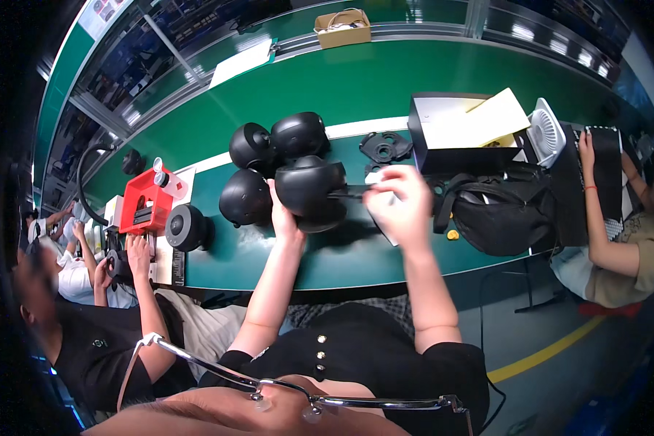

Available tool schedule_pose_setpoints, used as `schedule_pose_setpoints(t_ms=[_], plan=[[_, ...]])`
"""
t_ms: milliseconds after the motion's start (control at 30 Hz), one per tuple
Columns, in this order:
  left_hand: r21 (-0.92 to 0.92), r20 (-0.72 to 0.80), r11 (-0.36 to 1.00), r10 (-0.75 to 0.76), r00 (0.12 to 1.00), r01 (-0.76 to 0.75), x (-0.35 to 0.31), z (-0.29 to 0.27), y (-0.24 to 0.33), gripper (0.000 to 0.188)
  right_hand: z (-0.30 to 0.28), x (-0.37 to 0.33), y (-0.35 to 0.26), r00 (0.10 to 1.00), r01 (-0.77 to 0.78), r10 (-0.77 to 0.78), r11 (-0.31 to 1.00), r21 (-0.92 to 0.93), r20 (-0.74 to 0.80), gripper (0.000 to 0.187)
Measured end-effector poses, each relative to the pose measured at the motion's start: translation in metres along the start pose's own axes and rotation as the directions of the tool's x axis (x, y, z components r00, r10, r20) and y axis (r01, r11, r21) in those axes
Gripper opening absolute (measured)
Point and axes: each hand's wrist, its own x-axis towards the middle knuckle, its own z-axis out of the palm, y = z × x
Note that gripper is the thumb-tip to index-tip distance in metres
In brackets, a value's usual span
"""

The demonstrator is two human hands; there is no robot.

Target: The person cleans camera housings on an assembly table by wiping them down with a cloth one by one and setting them aside.

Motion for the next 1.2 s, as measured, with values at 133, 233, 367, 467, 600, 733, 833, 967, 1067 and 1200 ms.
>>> schedule_pose_setpoints(t_ms=[133, 233, 367, 467, 600, 733, 833, 967, 1067, 1200], plan=[[-0.027, 0.033, 0.986, -0.162, 0.986, 0.163, -0.001, 0.007, 0.004, 0.054, 0.032, -0.002, 0.012, 0.979, -0.189, 0.155, 0.938, 0.292, 0.136, 0.014], [-0.111, 0.041, 0.96, -0.255, 0.966, 0.258, -0.001, 0.012, 0.001, 0.056, 0.004, 0.008, 0.037, 0.974, -0.227, 0.212, 0.894, 0.385, 0.08, 0.012], [-0.161, 0.002, 0.905, -0.398, 0.917, 0.393, 0.001, 0.01, -0.004, 0.048, -0.007, 0.013, 0.033, 0.964, -0.263, 0.245, 0.938, 0.227, 0.108, 0.016], [-0.199, -0.024, 0.89, -0.424, 0.905, 0.411, 0.003, 0.005, 0.001, 0.05, -0.012, 0.006, 0.026, 0.934, 0.022, 0.118, 0.923, -0.385, 0.337, 0.032], [-0.192, -0.079, 0.9, -0.411, 0.908, 0.39, -0.008, 0.029, 0.011, 0.055, -0.006, -0.013, 0.045, 0.912, 0.208, 0.051, 0.798, -0.566, 0.408, 0.031], [-0.005, 0.002, 0.998, -0.062, 0.998, 0.062, -0.002, 0.039, 0.014, 0.056, 0.001, -0.004, 0.055, 0.943, 0.162, 0.063, 0.773, -0.613, 0.328, 0.018], [0.148, 0.206, 0.965, 0.183, 0.961, -0.215, 0.011, 0.056, 0.034, 0.052, -0.005, 0.025, 0.039, 0.986, 0.148, -0.102, 0.893, -0.426, 0.129, 0.014], [0.21, 0.192, 0.915, 0.308, 0.932, -0.346, 0.047, 0.103, 0.056, 0.048, -0.019, 0.066, 0.054, 0.977, -0.21, 0.194, 0.939, 0.272, 0.085, 0.012], [0.281, 0.167, 0.869, 0.372, 0.913, -0.406, 0.089, 0.12, 0.069, 0.043, -0.004, 0.101, 0.042, 0.902, -0.384, 0.411, 0.617, 0.687, 0.136, 0.017], [0.421, 0.158, 0.726, 0.531, 0.832, -0.544, 0.141, 0.136, 0.078, 0.042, 0.045, 0.124, 0.021, 0.982, -0.058, 0.14, 0.855, 0.516, -0.123, 0.015]])
